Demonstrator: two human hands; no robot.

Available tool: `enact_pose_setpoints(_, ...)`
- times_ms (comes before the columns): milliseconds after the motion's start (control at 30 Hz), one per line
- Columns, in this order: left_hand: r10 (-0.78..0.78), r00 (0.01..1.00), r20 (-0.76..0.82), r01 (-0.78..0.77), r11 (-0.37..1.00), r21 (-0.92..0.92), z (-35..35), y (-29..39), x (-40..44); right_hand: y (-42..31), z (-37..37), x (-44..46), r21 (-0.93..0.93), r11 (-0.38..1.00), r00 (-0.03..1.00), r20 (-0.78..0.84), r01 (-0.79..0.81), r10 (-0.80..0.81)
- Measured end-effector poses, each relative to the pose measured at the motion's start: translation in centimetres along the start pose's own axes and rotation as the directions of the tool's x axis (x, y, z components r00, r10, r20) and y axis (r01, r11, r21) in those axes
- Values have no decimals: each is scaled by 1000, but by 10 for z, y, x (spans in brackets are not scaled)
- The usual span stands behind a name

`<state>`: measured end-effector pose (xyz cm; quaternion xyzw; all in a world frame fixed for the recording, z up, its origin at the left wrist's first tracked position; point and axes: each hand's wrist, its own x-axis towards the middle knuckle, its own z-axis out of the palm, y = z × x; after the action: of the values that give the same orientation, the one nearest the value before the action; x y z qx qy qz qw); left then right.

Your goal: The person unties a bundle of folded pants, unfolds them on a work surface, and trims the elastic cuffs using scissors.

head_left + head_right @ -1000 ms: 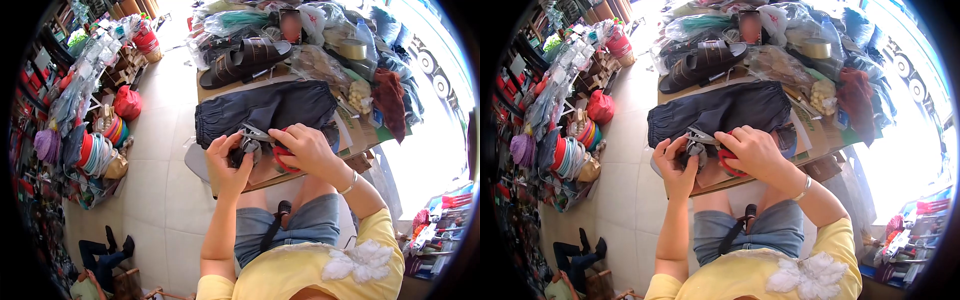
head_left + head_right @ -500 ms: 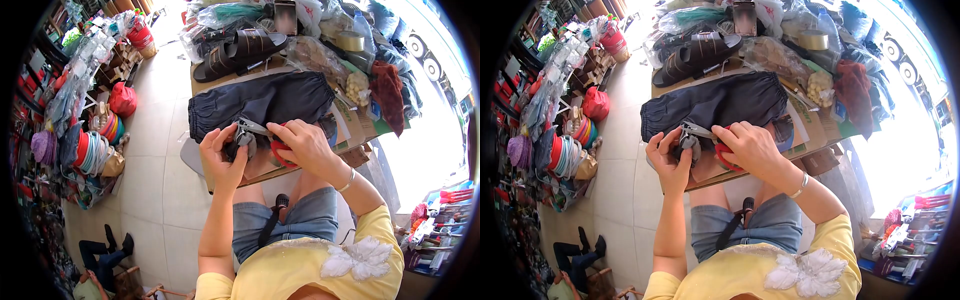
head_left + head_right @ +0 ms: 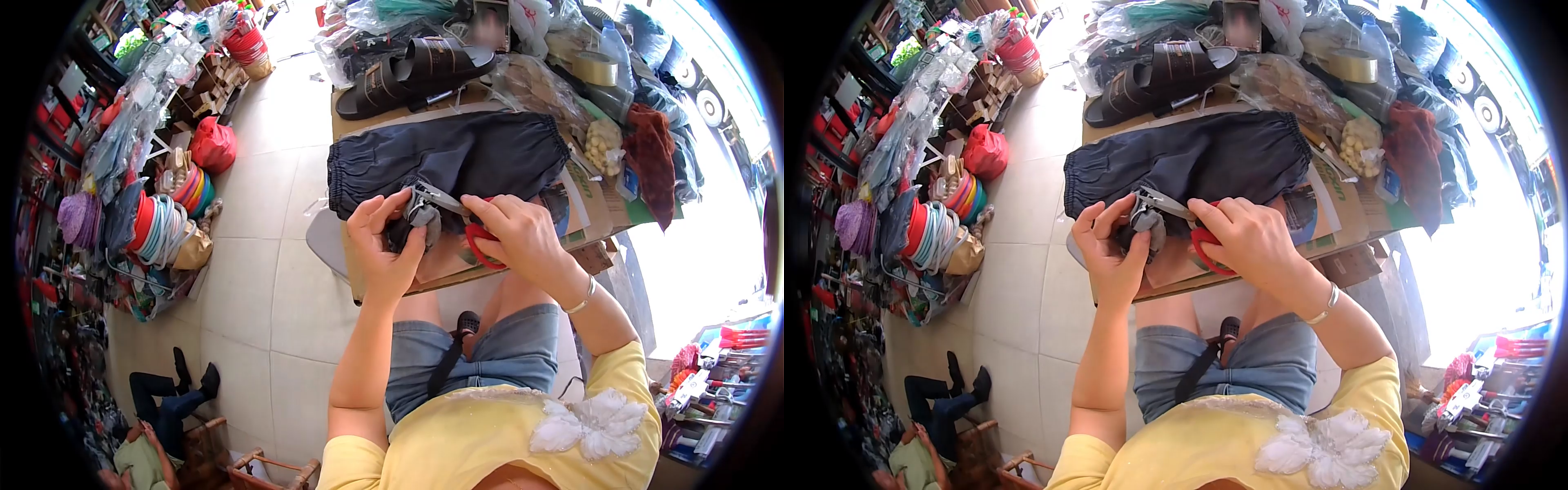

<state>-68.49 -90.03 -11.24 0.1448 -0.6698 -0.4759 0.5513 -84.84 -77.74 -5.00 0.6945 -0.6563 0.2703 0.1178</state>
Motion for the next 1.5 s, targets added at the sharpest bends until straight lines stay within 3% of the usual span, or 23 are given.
enact_pose_setpoints(100, -7, 1000, 0, 7, 1000, 15, 0, 0, -1, -1, -2, 0, 43, 998, 999, 31, -40, 38)
enact_pose_setpoints(200, 15, 999, -39, -15, 1000, 7, 1, 0, 1, -1, -4, 0, -20, 1000, 999, -52, 11, -12)
enact_pose_setpoints(400, 11, 999, -39, -11, 1000, -7, 2, 1, 1, 1, 2, -5, -13, 999, 999, 18, -46, 46)
enact_pose_setpoints(600, -4, 999, -45, 3, 1000, -11, 2, 0, 0, -1, 10, -7, -26, 999, 997, -69, -24, 22)
enact_pose_setpoints(767, 6, 999, -43, -6, 1000, -2, 1, 0, 1, -3, 2, -9, -27, 996, 996, 7, -88, 88)
enact_pose_setpoints(867, 8, 999, -42, -8, 1000, -2, 1, 0, 1, -1, -2, -7, -61, 998, 997, -78, -30, 26)
enact_pose_setpoints(1167, -6, 998, -55, 4, 999, -46, 1, -2, 0, -1, 14, -6, -114, 993, 995, -100, -7, -5)
enact_pose_setpoints(1500, 1, 999, -35, -2, 1000, -12, 0, -1, 0, -1, 13, -9, -25, 999, 997, -61, -40, 39)
